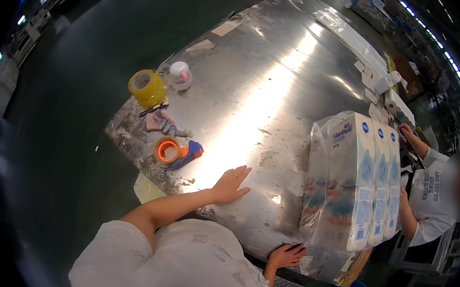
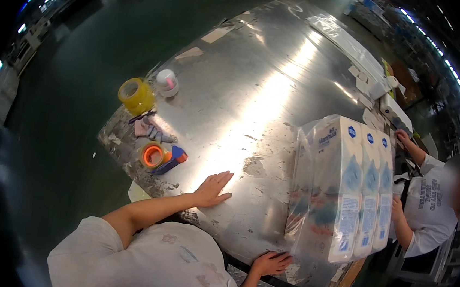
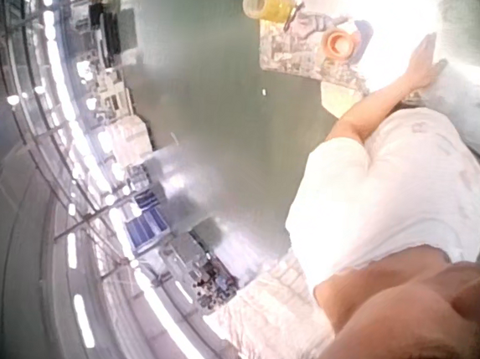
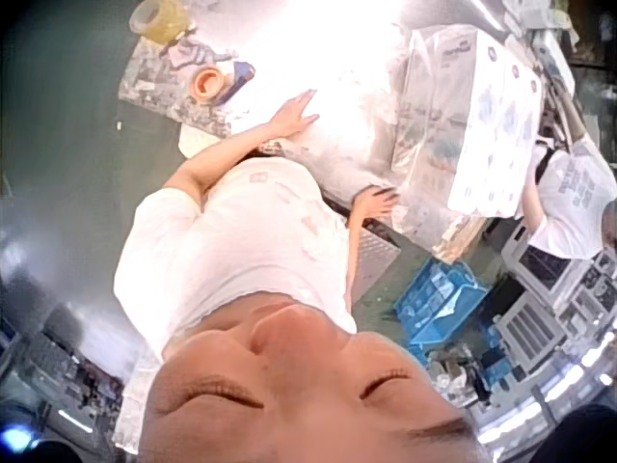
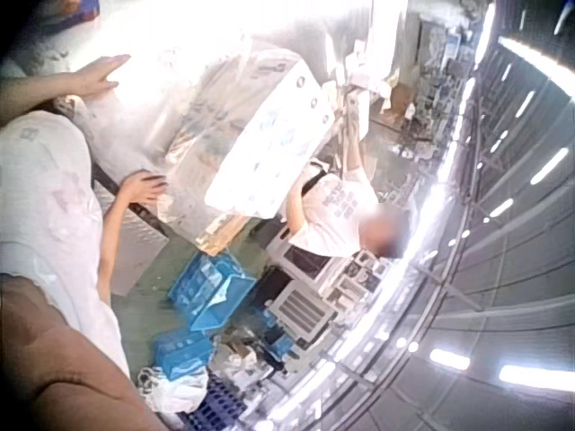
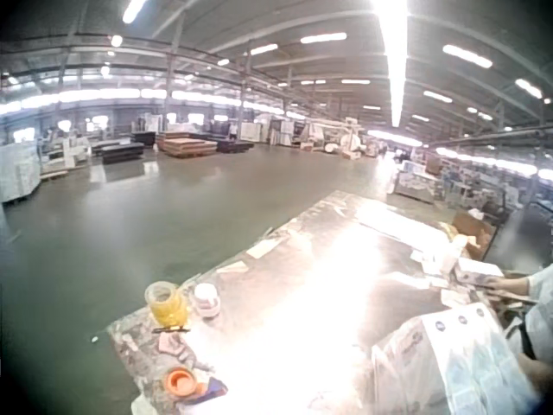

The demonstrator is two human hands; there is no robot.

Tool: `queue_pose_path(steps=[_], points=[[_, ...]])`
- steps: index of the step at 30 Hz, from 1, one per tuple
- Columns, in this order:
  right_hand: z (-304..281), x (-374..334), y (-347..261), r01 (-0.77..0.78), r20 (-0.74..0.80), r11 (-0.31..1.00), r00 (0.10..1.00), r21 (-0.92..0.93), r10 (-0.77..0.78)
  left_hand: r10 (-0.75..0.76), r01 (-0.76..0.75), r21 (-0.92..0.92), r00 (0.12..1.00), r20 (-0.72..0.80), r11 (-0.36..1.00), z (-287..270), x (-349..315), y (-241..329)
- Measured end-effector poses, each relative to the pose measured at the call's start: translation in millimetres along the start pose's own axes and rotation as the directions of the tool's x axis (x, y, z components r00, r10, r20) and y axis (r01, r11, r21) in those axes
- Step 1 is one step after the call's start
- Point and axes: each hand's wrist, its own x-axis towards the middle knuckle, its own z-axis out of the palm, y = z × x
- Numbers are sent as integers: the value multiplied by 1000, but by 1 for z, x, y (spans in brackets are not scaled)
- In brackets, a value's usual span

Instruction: The person packs product bundles into large plastic bags, seals them using a tape dispenser, and stacks the finished bags onto a blue pallet.

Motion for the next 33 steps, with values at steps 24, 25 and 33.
queue_pose_path(steps=[24, 25, 33], points=[[-5, 2, -3, 28, -33, 999, 999, 15, -28, -270, 310, 192, 940, -210, 931, -92, -76, -7], [-5, 2, -2, 34, -43, 999, 999, 11, -33, -247, 279, 157, 949, -194, 947, -88, -71, -2], [-62, -1, -51, -268, 403, 586, 909, 765, -110, -28, 29, -19, 999, 19, 999, -72, -30, 65]])
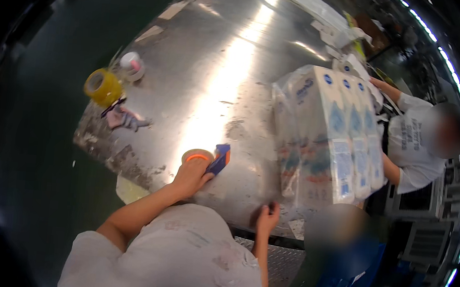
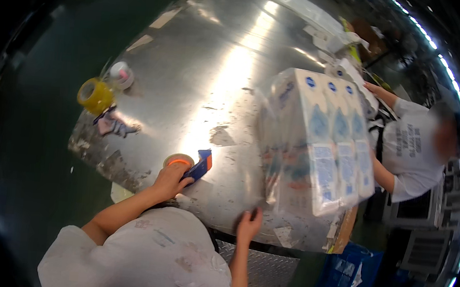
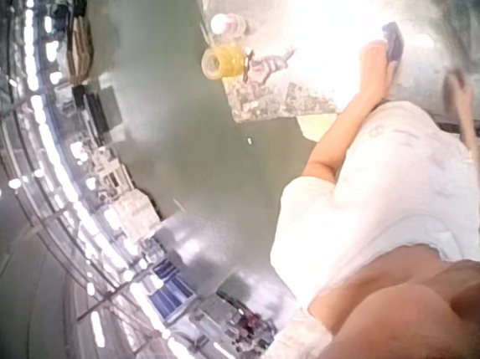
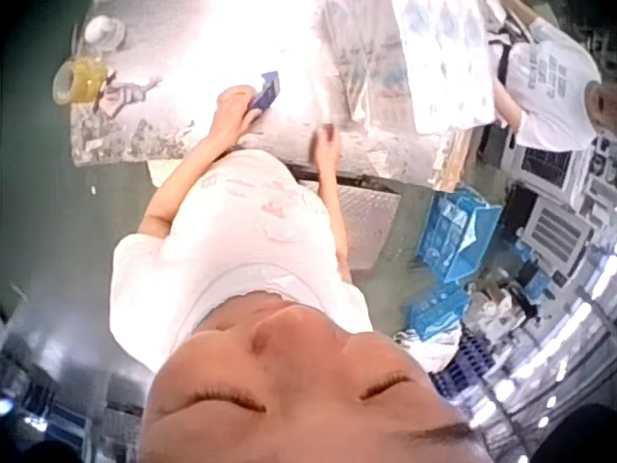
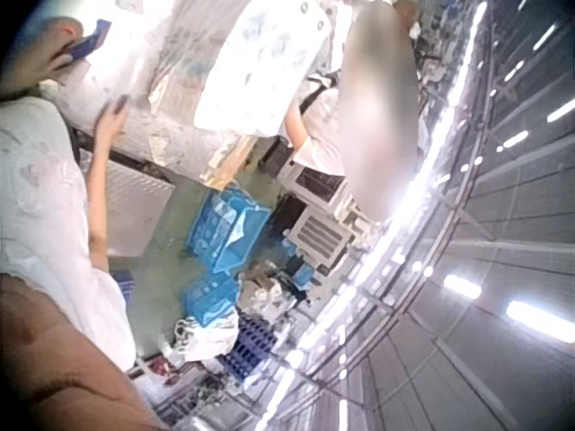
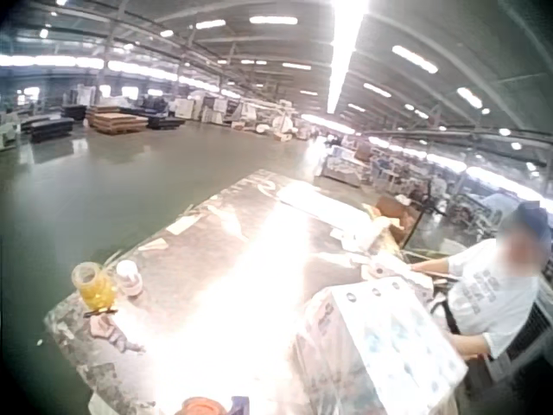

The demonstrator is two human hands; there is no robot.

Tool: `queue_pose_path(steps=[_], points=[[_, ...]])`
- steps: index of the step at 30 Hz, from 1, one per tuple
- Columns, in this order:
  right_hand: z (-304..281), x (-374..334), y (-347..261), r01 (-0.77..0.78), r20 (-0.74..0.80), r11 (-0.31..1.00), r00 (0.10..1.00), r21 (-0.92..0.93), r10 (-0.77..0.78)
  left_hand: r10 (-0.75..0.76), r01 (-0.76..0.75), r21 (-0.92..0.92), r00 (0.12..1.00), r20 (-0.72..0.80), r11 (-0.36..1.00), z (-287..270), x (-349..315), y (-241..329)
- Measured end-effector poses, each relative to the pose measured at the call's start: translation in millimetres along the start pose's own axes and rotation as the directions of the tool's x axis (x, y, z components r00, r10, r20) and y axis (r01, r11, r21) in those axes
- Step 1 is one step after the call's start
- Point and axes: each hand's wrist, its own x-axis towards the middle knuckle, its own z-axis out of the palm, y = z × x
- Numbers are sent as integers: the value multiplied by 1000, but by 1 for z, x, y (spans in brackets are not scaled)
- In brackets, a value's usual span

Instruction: The person packs product bundles into large plastic bags, seals them using a tape dispenser, and stacks the finished bags onto a blue pallet.

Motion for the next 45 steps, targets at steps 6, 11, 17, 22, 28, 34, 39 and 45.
queue_pose_path(steps=[6, 11, 17, 22, 28, 34, 39, 45], points=[[53, -38, -95, -648, 644, 381, 749, 660, 160, 455, -455, -42, 873, 176, 890, 18, 1, 55], [47, -27, -82, -529, 488, 360, 848, 768, 205, 614, -600, -139, 746, 259, 788, 13, 14, 71], [31, -50, -88, 87, 99, 890, 984, 447, -145, 232, -218, -352, 973, -3, 910, 9, 33, 76], [24, -59, -95, 79, 171, 932, 974, 353, -147, 161, 97, -506, 882, 442, 857, 4, 39, 61], [17, -65, -101, 92, 200, 950, 967, 299, -157, 286, -104, -479, 902, 324, 872, 4, 34, 49], [8, -72, -125, 158, 286, 961, 932, 229, -222, 203, -7, -450, 898, 390, 893, -5, 28, 53], [11, -80, -128, 233, 251, 949, 925, 213, -284, 216, -70, -392, 915, 342, 917, -10, 29, 56], [17, -82, -126, 269, 231, 931, 916, 246, -326, 224, -29, -454, 897, 380, 890, -9, 34, 42]])
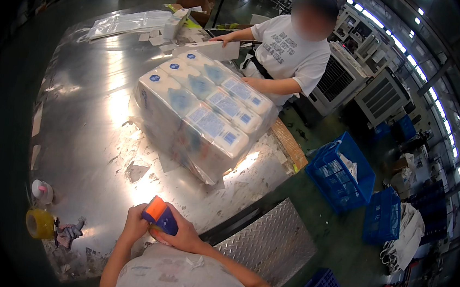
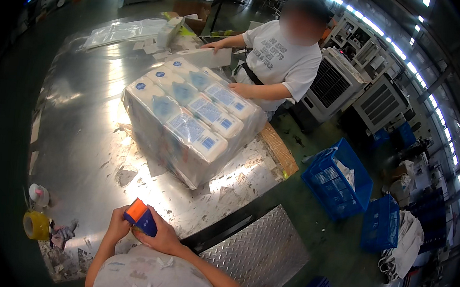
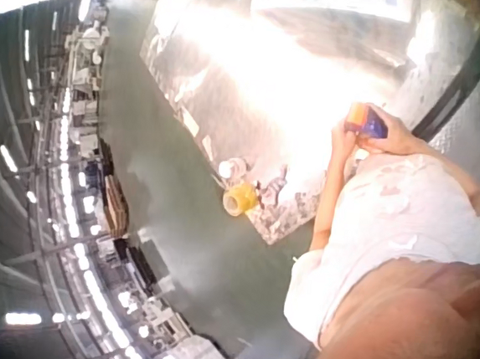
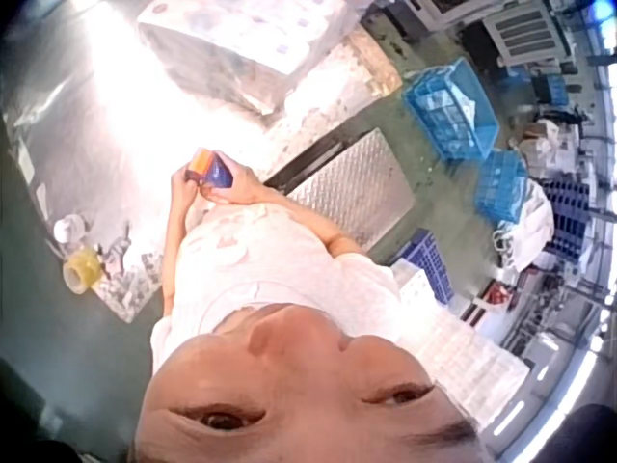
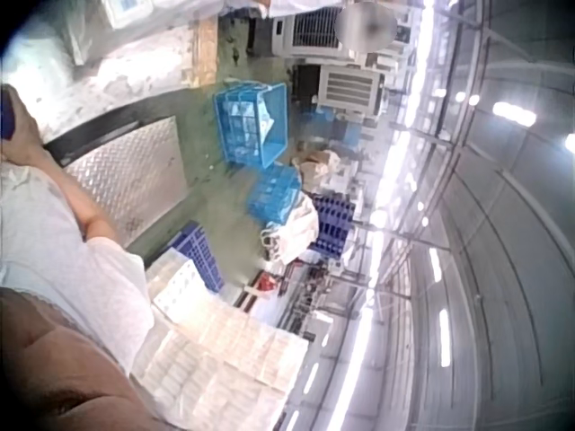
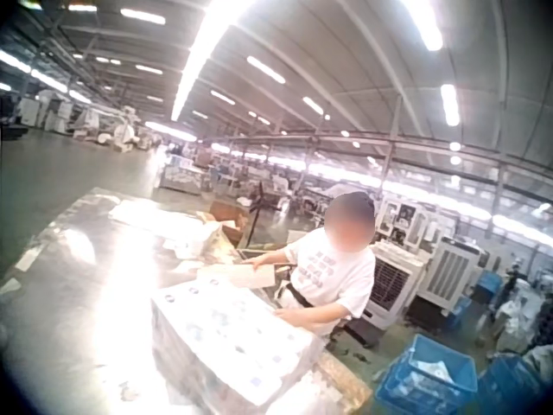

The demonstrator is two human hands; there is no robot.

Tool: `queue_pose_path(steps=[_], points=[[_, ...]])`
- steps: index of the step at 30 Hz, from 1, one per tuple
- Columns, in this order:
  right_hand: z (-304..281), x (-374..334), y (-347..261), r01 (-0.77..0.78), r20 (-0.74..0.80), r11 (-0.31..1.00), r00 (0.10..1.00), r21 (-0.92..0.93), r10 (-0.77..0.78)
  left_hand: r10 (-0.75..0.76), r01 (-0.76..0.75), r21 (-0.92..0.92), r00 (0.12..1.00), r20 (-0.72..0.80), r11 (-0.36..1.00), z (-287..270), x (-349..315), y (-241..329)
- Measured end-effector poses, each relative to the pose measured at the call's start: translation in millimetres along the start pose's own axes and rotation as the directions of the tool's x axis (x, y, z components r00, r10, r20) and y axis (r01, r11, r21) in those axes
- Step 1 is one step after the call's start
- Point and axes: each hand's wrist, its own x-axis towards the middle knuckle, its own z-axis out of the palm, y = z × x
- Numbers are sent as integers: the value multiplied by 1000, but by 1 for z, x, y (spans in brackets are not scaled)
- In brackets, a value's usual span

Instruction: The person packs product bundles into large plastic bags, seals them using a tape dispenser, and stacks the finished bags onto a blue pallet.

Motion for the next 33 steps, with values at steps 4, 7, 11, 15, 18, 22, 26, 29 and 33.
queue_pose_path(steps=[4, 7, 11, 15, 18, 22, 26, 29, 33], points=[[1, 2, -4, 42, -8, 999, 999, -25, -43, 70, -93, -182, 989, -127, 979, 9, 1, -1], [2, -1, -9, -21, 34, 1000, 999, -17, 22, 6, -10, -183, 1000, -25, 983, -1, 1, -12], [9, -3, 1, 126, 20, 990, 992, -63, -125, -71, 93, -290, 994, 85, 953, -10, 0, -14], [9, -4, 0, 160, -23, 987, 987, -5, -160, -185, 214, -418, 977, 108, 883, -12, 1, -30], [8, -3, -5, 183, 3, 979, 983, -89, -183, -227, 243, -432, 970, 90, 868, -20, -6, -12], [7, 1, -15, 88, 26, 995, 996, -55, -86, -89, 94, -321, 996, 31, 942, -23, -10, -5], [5, 8, -20, 85, 38, 995, 996, -46, -84, 1, -1, -159, 1000, -4, 987, -32, -11, 17], [3, 12, -20, 134, 25, 990, 991, 38, -135, 108, -105, 97, 994, -30, 990, -35, -12, 50], [7, 15, -15, 59, 65, 943, 994, 327, -85, 324, -289, 455, 946, 0, 842, -52, -14, 75]])
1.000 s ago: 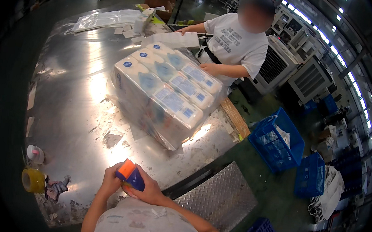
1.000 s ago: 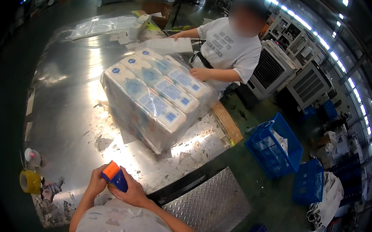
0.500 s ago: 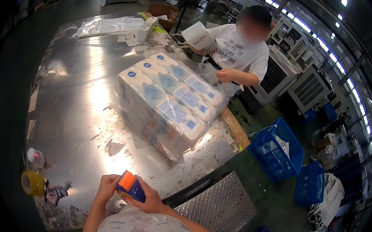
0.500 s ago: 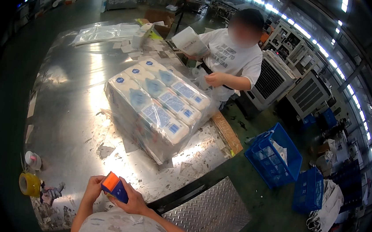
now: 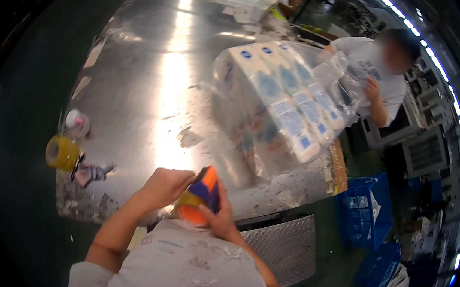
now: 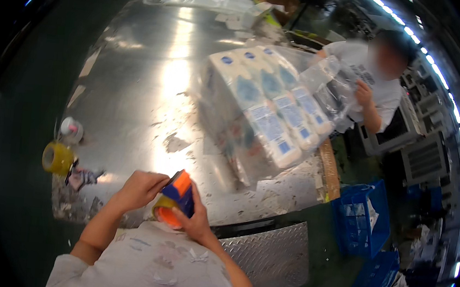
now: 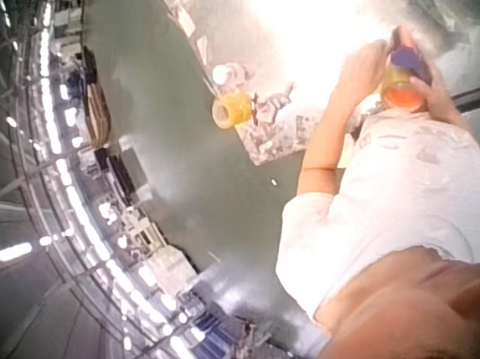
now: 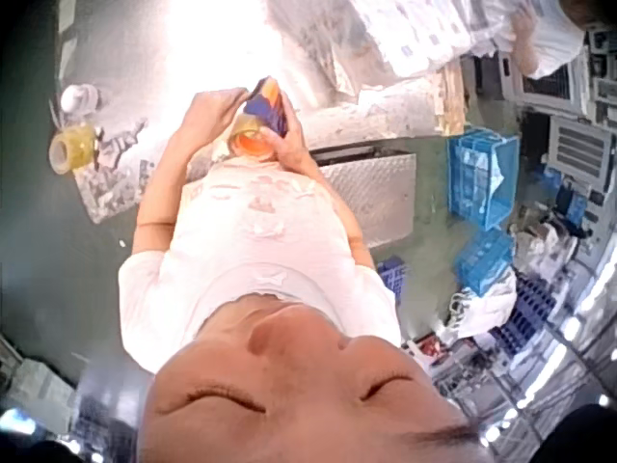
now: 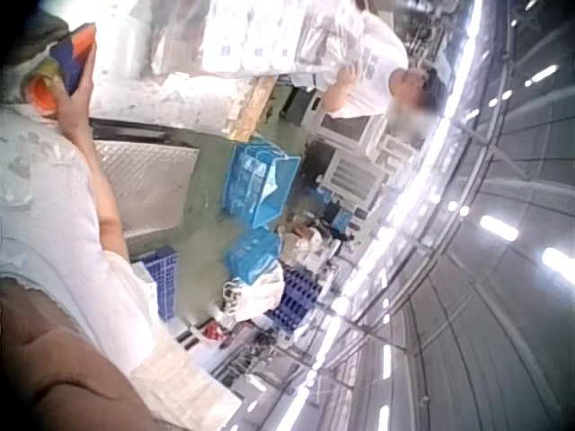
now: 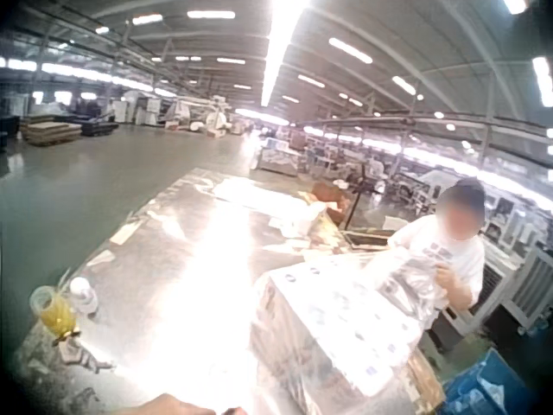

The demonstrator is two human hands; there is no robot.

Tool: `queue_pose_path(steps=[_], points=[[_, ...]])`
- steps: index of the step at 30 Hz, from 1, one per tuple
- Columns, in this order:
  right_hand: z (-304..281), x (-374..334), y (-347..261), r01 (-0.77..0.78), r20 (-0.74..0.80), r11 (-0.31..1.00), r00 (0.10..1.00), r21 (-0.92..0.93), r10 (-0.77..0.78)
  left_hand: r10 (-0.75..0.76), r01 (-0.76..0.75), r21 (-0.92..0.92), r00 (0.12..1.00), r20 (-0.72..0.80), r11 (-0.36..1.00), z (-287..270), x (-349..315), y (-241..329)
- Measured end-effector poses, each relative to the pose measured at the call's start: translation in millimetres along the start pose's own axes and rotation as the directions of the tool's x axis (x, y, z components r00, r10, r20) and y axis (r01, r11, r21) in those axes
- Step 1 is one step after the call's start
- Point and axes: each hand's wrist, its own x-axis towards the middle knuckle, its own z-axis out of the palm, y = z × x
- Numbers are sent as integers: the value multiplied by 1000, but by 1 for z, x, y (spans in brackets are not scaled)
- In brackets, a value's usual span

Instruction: The person packs product bundles into large plastic bags, seals them using a tape dispenser, and stacks the finished bags onto a blue pallet.

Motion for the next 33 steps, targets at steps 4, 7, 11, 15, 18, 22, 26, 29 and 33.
queue_pose_path(steps=[4, 7, 11, 15, 18, 22, 26, 29, 33], points=[[4, 1, -12, -19, 8, 959, 1000, 282, 17, -24, 20, 108, 999, 36, 994, -9, 4, 8], [-2, 7, -22, -7, 56, 960, 998, 280, -9, -16, 7, -93, 995, -95, 996, -9, 15, 9], [-6, 12, -20, -60, 72, 950, 997, 307, 40, -56, 53, -57, 996, -62, 997, -15, 29, 18], [-10, 16, -17, -123, 104, 919, 990, 374, 91, -35, 35, -3, 994, -102, 999, -16, 35, 23], [-6, 18, 1, -123, 63, 938, 992, 324, 108, -69, 72, 23, 994, -89, 997, -19, 36, 24], [-5, 27, 5, -66, -3, 962, 998, 265, 69, -76, 80, 39, 993, -85, 996, 7, 44, 1], [22, 14, -8, -63, -2, 889, 997, 454, 72, -244, 244, 13, 970, 12, 970, -7, 31, -1], [24, 14, 1, -143, 85, 831, 990, 538, 116, -273, 273, -12, 962, -7, 962, 7, 27, -22], [31, 7, 24, -207, 120, 740, 978, 641, 169, -350, 348, -59, 936, -37, 936, 21, 16, -35]])
